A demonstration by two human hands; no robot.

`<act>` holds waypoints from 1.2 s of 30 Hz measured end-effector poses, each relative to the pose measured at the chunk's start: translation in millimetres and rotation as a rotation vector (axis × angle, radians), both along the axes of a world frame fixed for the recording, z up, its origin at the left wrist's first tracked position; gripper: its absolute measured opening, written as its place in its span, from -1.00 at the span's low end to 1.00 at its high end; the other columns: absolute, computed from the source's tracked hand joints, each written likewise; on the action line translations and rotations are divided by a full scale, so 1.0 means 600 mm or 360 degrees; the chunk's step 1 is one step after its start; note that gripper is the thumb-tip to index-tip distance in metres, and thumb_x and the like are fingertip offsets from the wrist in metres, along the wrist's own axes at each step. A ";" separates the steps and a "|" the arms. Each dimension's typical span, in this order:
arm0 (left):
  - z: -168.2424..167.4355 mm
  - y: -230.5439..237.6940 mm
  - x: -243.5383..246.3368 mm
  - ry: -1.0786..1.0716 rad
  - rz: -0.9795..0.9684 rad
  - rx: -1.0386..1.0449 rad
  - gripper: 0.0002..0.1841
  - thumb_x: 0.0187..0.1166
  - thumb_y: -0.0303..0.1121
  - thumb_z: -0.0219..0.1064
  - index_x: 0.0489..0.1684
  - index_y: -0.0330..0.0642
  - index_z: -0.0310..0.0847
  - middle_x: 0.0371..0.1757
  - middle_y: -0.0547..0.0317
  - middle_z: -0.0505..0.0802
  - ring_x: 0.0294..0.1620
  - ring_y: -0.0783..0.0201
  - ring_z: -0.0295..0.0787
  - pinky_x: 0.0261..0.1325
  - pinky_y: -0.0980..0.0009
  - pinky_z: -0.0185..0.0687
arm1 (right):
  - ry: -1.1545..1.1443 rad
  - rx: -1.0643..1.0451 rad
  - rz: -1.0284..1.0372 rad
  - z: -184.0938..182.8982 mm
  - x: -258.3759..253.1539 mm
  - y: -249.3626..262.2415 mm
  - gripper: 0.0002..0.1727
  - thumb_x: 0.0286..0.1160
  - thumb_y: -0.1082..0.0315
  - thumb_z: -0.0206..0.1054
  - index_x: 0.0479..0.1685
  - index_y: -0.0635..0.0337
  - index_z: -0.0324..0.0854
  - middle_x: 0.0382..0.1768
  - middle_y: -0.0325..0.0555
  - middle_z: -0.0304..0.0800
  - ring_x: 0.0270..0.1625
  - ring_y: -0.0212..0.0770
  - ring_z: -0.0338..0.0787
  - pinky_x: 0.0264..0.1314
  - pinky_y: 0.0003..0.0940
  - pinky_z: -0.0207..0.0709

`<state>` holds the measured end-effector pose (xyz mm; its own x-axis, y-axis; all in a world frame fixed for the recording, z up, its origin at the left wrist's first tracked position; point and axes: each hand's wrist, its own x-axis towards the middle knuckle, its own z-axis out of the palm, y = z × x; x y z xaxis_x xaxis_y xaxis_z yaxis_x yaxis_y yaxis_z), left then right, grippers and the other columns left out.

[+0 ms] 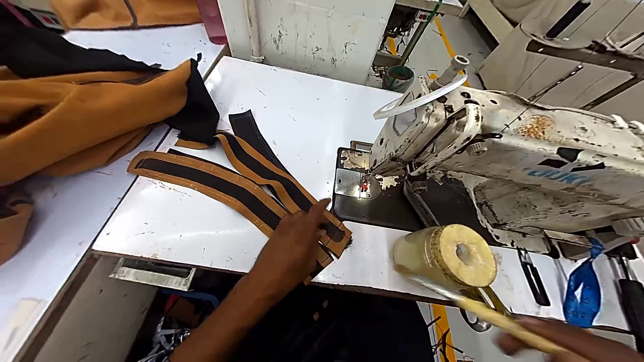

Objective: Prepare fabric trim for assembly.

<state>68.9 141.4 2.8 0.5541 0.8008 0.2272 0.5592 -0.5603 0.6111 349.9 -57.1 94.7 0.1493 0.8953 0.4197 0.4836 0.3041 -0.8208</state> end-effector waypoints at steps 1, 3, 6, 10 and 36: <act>-0.007 -0.004 0.003 0.0026 -0.0056 0.0003 -0.47 0.71 -0.39 0.20 0.70 -0.09 0.34 0.16 0.23 0.86 0.17 0.12 0.78 0.31 -0.02 0.63 | -0.0019 -0.0022 -0.0011 -0.024 -0.029 0.019 -0.77 0.77 0.16 0.25 0.16 -0.12 0.80 -0.03 -0.44 0.91 -0.10 -0.47 0.88 -0.04 -0.48 0.81; -0.019 -0.008 0.005 0.0001 -0.0085 0.0023 -0.51 0.74 -0.38 0.14 0.68 -0.05 0.38 0.18 0.33 0.86 0.20 0.20 0.75 0.33 0.08 0.61 | -0.0102 0.0006 -0.0101 -0.064 -0.076 0.053 -0.78 0.72 0.13 0.32 0.02 -0.02 0.82 -0.16 -0.33 0.93 -0.19 -0.42 0.90 -0.15 -0.46 0.84; -0.027 -0.006 0.001 -0.0103 -0.0048 0.0006 -0.53 0.71 -0.40 0.16 0.62 -0.08 0.44 0.17 0.41 0.87 0.19 0.30 0.75 0.35 0.22 0.62 | -0.0211 0.0098 -0.0220 -0.101 -0.108 0.086 -0.74 0.68 0.12 0.35 -0.09 0.10 0.84 -0.25 -0.25 0.94 -0.28 -0.43 0.91 -0.26 -0.52 0.83; -0.032 -0.002 -0.002 -0.0190 -0.0025 -0.0076 -0.52 0.67 -0.40 0.25 0.60 -0.05 0.45 0.16 0.46 0.86 0.10 0.40 0.75 0.25 0.35 0.65 | -0.0334 0.0144 -0.0209 -0.119 -0.118 0.113 -0.71 0.69 0.12 0.34 -0.09 0.15 0.84 -0.25 -0.23 0.95 -0.24 -0.44 0.92 -0.21 -0.54 0.84; -0.035 -0.002 0.000 -0.0196 -0.0003 -0.0185 -0.54 0.67 -0.38 0.26 0.57 0.03 0.49 0.18 0.50 0.85 0.15 0.40 0.74 0.31 0.31 0.62 | -0.0546 0.0145 -0.0389 -0.114 -0.128 0.143 -0.68 0.68 0.18 0.34 -0.11 0.28 0.83 -0.32 -0.16 0.94 -0.30 -0.46 0.90 -0.24 -0.57 0.81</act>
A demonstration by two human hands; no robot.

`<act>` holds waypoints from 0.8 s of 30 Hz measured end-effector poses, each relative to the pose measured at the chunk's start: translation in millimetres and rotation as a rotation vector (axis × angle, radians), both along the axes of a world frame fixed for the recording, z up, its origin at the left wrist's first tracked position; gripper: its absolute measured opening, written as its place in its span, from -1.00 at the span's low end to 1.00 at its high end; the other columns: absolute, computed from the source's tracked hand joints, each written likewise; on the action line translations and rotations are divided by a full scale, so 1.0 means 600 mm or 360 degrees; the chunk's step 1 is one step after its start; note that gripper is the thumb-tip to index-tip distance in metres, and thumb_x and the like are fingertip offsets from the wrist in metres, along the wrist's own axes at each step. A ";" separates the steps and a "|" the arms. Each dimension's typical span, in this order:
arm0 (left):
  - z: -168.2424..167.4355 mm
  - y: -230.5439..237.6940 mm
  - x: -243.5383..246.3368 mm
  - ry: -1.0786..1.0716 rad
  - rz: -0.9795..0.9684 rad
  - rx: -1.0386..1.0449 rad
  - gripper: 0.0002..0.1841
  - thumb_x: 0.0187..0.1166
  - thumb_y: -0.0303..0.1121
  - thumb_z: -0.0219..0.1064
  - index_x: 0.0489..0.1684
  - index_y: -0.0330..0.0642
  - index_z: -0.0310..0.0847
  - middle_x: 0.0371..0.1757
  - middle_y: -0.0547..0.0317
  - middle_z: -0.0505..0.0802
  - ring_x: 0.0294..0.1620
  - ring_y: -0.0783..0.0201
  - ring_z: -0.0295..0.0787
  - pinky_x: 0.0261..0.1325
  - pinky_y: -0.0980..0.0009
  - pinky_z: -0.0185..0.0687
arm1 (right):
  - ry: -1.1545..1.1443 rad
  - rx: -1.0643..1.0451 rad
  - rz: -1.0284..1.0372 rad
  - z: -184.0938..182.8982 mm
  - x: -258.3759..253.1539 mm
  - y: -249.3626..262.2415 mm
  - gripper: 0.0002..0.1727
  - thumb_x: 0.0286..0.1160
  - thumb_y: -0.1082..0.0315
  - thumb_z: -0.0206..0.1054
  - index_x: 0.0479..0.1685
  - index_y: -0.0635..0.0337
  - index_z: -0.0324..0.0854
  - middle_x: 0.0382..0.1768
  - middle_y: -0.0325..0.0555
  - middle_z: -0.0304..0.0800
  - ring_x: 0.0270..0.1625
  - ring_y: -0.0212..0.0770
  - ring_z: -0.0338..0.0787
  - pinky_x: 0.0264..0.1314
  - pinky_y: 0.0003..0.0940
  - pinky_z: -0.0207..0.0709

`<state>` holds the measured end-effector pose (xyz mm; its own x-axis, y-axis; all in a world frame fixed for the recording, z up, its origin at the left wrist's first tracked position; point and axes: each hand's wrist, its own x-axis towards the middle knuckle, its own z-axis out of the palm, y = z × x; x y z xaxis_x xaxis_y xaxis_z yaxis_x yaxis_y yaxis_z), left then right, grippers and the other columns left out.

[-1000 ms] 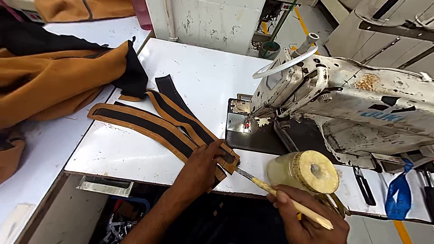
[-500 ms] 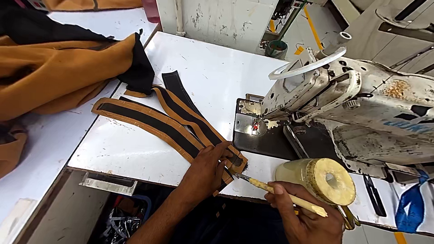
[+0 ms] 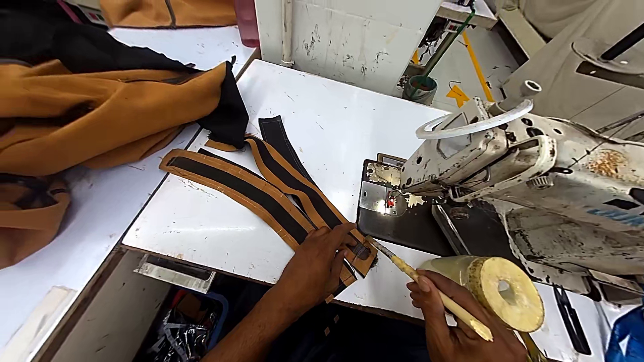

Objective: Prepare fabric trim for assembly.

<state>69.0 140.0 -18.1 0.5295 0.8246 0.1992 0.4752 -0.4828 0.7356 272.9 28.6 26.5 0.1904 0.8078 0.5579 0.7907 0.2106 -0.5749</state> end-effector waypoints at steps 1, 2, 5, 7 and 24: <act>0.001 0.000 0.000 0.0002 0.0001 -0.0011 -0.55 0.67 -0.38 0.25 0.56 0.03 0.49 0.18 0.49 0.85 0.15 0.39 0.74 0.31 0.30 0.62 | 0.0063 -0.0027 0.0033 0.005 -0.002 -0.003 -0.70 0.68 0.19 0.34 -0.13 0.28 0.82 -0.34 -0.18 0.93 -0.32 -0.48 0.89 -0.27 -0.58 0.81; 0.001 0.000 0.000 0.0002 0.0001 -0.0010 -0.55 0.68 -0.38 0.25 0.56 0.02 0.50 0.17 0.47 0.85 0.15 0.38 0.74 0.32 0.30 0.61 | 0.0119 -0.0051 0.0055 0.009 -0.005 -0.004 -0.71 0.69 0.21 0.33 -0.15 0.28 0.81 -0.36 -0.21 0.92 -0.35 -0.49 0.89 -0.30 -0.59 0.82; 0.000 0.000 0.000 0.0004 -0.0003 -0.0002 -0.56 0.68 -0.37 0.24 0.55 0.02 0.51 0.16 0.47 0.86 0.12 0.39 0.74 0.31 0.31 0.61 | 0.0060 -0.0048 -0.0006 0.004 -0.005 0.002 -0.72 0.66 0.21 0.36 -0.15 0.27 0.83 -0.35 -0.21 0.93 -0.34 -0.49 0.89 -0.30 -0.60 0.81; 0.001 -0.001 0.001 0.0021 0.0000 -0.0011 -0.55 0.69 -0.37 0.24 0.57 0.03 0.49 0.17 0.49 0.85 0.13 0.40 0.74 0.32 0.33 0.60 | -0.0049 0.0004 -0.0061 -0.004 0.001 0.005 -0.69 0.64 0.19 0.37 -0.11 0.30 0.84 -0.31 -0.12 0.94 -0.30 -0.44 0.91 -0.25 -0.55 0.81; 0.005 0.000 0.008 0.0078 0.0010 -0.0009 -0.58 0.70 -0.36 0.25 0.53 0.01 0.53 0.17 0.45 0.86 0.17 0.35 0.74 0.36 0.27 0.58 | 0.0282 -0.0176 0.0062 0.029 -0.009 -0.022 -0.75 0.69 0.25 0.31 -0.17 0.25 0.79 -0.40 -0.27 0.90 -0.40 -0.47 0.87 -0.38 -0.54 0.81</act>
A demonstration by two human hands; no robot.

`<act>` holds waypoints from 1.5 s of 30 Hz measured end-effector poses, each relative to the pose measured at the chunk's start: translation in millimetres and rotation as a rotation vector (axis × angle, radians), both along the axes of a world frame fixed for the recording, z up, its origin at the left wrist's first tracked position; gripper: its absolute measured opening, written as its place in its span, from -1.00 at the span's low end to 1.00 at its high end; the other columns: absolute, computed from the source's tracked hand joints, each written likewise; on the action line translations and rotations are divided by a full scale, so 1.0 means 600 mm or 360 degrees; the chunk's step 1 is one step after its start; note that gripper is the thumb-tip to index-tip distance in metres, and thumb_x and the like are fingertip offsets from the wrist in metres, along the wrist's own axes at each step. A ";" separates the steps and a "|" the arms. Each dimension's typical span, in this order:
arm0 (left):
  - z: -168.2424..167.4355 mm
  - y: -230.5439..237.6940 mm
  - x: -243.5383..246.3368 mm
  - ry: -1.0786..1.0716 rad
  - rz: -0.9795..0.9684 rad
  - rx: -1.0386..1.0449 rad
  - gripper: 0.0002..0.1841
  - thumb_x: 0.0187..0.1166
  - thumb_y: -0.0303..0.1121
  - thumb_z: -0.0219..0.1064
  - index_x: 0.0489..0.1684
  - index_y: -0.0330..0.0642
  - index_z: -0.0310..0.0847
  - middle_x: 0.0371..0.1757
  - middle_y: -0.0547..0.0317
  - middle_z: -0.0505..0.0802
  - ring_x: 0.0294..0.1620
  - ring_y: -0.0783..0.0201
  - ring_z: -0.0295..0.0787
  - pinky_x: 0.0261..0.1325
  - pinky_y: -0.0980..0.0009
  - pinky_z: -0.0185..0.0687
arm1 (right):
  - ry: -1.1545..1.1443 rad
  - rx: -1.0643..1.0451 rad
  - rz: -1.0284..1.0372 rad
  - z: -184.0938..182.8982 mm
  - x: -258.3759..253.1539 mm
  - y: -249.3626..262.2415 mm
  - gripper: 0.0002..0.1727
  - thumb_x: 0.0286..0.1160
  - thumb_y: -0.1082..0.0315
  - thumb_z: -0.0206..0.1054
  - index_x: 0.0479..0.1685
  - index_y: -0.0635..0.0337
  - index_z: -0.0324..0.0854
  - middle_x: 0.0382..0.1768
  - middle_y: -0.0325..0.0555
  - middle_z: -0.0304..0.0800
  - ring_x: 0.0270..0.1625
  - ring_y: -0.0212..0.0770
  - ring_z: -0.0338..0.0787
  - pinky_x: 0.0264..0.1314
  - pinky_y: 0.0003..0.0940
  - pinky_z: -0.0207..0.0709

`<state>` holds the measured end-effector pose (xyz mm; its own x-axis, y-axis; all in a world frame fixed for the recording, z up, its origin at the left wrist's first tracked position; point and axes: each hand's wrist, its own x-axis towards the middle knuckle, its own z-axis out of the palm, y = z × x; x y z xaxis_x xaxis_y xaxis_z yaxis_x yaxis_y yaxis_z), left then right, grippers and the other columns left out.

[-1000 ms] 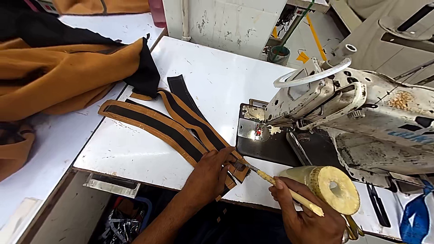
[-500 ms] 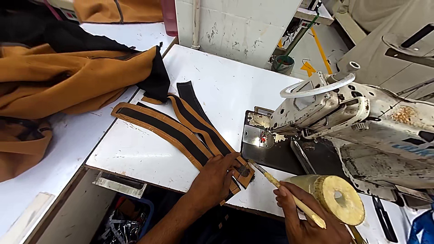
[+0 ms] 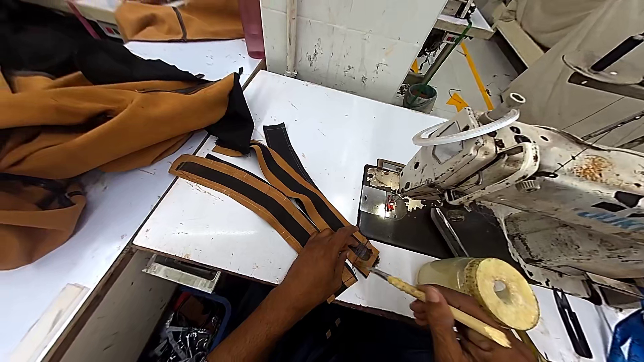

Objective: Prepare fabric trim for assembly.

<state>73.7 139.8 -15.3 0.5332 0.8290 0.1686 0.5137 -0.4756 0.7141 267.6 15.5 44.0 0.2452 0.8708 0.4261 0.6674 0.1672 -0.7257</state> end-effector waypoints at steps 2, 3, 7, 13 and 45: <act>0.007 0.004 0.002 -0.0004 -0.0046 -0.0046 -0.59 0.69 -0.40 0.26 0.51 -0.02 0.55 0.20 0.41 0.85 0.20 0.34 0.74 0.36 0.27 0.60 | 0.0030 0.0076 0.0012 0.011 0.005 -0.008 -0.74 0.71 0.25 0.30 -0.19 0.25 0.78 -0.39 -0.25 0.90 -0.40 -0.47 0.87 -0.38 -0.55 0.80; 0.013 0.007 0.002 -0.0017 -0.0093 -0.0072 -0.59 0.69 -0.43 0.26 0.50 -0.05 0.56 0.23 0.36 0.84 0.22 0.32 0.74 0.36 0.27 0.62 | 0.0031 0.0090 0.0027 0.016 0.006 -0.012 -0.73 0.72 0.23 0.29 -0.20 0.23 0.78 -0.38 -0.25 0.90 -0.39 -0.48 0.86 -0.37 -0.57 0.79; 0.035 0.003 -0.023 -0.0074 -0.0224 0.0152 -0.64 0.66 -0.44 0.27 0.40 -0.13 0.65 0.15 0.24 0.86 0.09 0.32 0.79 0.25 0.33 0.70 | -0.0029 0.0050 0.0106 0.022 0.001 -0.030 -0.70 0.74 0.16 0.27 -0.19 0.18 0.78 -0.37 -0.24 0.89 -0.33 -0.52 0.85 -0.27 -0.62 0.75; 0.024 -0.015 -0.056 0.0056 -0.0378 -0.0027 -0.71 0.66 -0.39 0.31 0.30 -0.09 0.64 0.03 0.36 0.86 0.00 0.41 0.78 0.16 0.44 0.71 | -0.0173 0.0093 0.0102 -0.017 -0.014 -0.029 -0.72 0.67 0.18 0.33 -0.23 0.19 0.82 -0.39 -0.19 0.90 -0.32 -0.49 0.85 -0.24 -0.63 0.73; 0.019 0.000 -0.067 -0.0061 -0.0410 -0.0241 -0.62 0.59 -0.35 0.42 0.37 -0.04 0.62 0.08 0.46 0.86 0.08 0.56 0.77 0.22 0.54 0.71 | 0.0060 -0.0050 0.0307 -0.012 -0.042 -0.050 -0.76 0.68 0.22 0.35 -0.15 0.21 0.82 -0.33 -0.17 0.92 -0.28 -0.44 0.88 -0.19 -0.54 0.80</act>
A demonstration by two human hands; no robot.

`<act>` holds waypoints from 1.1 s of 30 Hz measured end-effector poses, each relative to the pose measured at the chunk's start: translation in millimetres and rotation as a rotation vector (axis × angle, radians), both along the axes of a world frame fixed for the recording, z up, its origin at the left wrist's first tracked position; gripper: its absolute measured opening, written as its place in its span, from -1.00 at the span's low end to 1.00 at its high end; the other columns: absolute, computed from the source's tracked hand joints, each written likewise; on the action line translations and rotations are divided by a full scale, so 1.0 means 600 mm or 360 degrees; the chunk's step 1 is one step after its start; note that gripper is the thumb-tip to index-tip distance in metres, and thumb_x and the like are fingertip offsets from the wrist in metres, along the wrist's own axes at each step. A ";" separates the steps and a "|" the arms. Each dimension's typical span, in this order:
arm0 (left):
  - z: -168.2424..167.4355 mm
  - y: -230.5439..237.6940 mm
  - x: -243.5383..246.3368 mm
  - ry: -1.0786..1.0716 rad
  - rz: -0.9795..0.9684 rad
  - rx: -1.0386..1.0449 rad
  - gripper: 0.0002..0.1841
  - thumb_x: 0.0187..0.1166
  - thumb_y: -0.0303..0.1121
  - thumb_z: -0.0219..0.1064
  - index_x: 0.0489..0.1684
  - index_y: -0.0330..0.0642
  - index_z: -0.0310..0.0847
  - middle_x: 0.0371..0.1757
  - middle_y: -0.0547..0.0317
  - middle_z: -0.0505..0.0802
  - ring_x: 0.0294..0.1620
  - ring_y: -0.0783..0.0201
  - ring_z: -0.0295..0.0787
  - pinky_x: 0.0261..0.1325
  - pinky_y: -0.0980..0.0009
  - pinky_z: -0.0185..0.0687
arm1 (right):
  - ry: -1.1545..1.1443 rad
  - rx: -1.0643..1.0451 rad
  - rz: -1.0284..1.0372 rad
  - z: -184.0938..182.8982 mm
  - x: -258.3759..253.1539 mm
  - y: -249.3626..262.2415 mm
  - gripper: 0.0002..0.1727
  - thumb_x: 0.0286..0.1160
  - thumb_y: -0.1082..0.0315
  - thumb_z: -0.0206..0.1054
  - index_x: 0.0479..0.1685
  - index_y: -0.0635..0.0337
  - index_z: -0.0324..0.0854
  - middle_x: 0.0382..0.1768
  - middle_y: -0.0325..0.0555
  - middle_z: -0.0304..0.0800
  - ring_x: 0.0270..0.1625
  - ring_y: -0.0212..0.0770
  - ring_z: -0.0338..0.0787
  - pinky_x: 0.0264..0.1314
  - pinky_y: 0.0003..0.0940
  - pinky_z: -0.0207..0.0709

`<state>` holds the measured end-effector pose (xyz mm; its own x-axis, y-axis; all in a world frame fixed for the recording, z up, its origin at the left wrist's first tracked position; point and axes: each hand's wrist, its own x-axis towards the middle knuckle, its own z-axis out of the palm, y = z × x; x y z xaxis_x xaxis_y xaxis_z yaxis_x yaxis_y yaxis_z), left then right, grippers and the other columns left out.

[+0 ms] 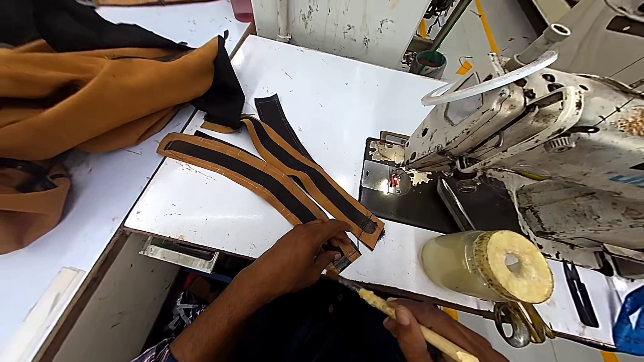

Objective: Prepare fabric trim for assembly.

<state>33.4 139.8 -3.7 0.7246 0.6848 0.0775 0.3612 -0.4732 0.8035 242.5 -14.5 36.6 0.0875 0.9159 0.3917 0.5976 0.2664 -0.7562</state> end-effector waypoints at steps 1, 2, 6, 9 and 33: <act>-0.001 0.000 0.000 0.0008 0.0001 0.0001 -0.63 0.60 -0.35 0.42 0.37 -0.04 0.62 0.08 0.46 0.86 0.10 0.56 0.76 0.24 0.53 0.70 | -0.0065 0.0033 -0.0051 -0.001 0.005 0.005 -0.75 0.68 0.22 0.34 -0.17 0.20 0.81 -0.34 -0.17 0.92 -0.28 -0.45 0.88 -0.19 -0.55 0.79; -0.001 0.000 0.000 0.0017 0.0000 0.0007 -0.63 0.60 -0.34 0.41 0.37 -0.04 0.62 0.08 0.46 0.86 0.10 0.55 0.76 0.24 0.54 0.69 | -0.0145 0.0074 -0.0110 -0.002 0.011 0.009 -0.74 0.68 0.21 0.34 -0.19 0.21 0.82 -0.35 -0.17 0.92 -0.29 -0.46 0.88 -0.20 -0.57 0.78; -0.002 -0.001 -0.001 0.0030 -0.0017 0.0040 -0.65 0.64 -0.33 0.36 0.37 -0.03 0.63 0.09 0.44 0.85 0.10 0.52 0.75 0.24 0.53 0.67 | -0.0367 0.0215 -0.0237 0.006 0.027 0.018 -0.71 0.67 0.19 0.33 -0.21 0.24 0.82 -0.41 -0.13 0.89 -0.34 -0.45 0.84 -0.24 -0.62 0.69; -0.007 -0.016 -0.011 -0.0003 -0.0078 0.0129 -0.63 0.73 -0.20 0.27 0.43 -0.10 0.62 0.18 0.23 0.84 0.17 0.34 0.76 0.31 0.38 0.68 | -0.0342 0.0310 -0.0185 0.024 0.043 0.011 -0.70 0.70 0.16 0.32 -0.01 0.24 0.78 -0.28 -0.08 0.88 -0.20 -0.38 0.86 -0.09 -0.56 0.73; 0.094 -0.045 0.007 -0.0064 0.0177 0.0491 -0.71 0.82 -0.15 0.12 0.15 -0.07 0.70 -0.28 0.22 0.83 -0.36 0.32 0.79 -0.33 0.28 0.76 | -0.0359 0.0304 -0.0019 -0.044 0.026 -0.004 -0.73 0.60 0.44 0.38 0.20 0.08 0.56 0.32 -0.04 0.76 0.30 -0.26 0.80 0.34 -0.39 0.69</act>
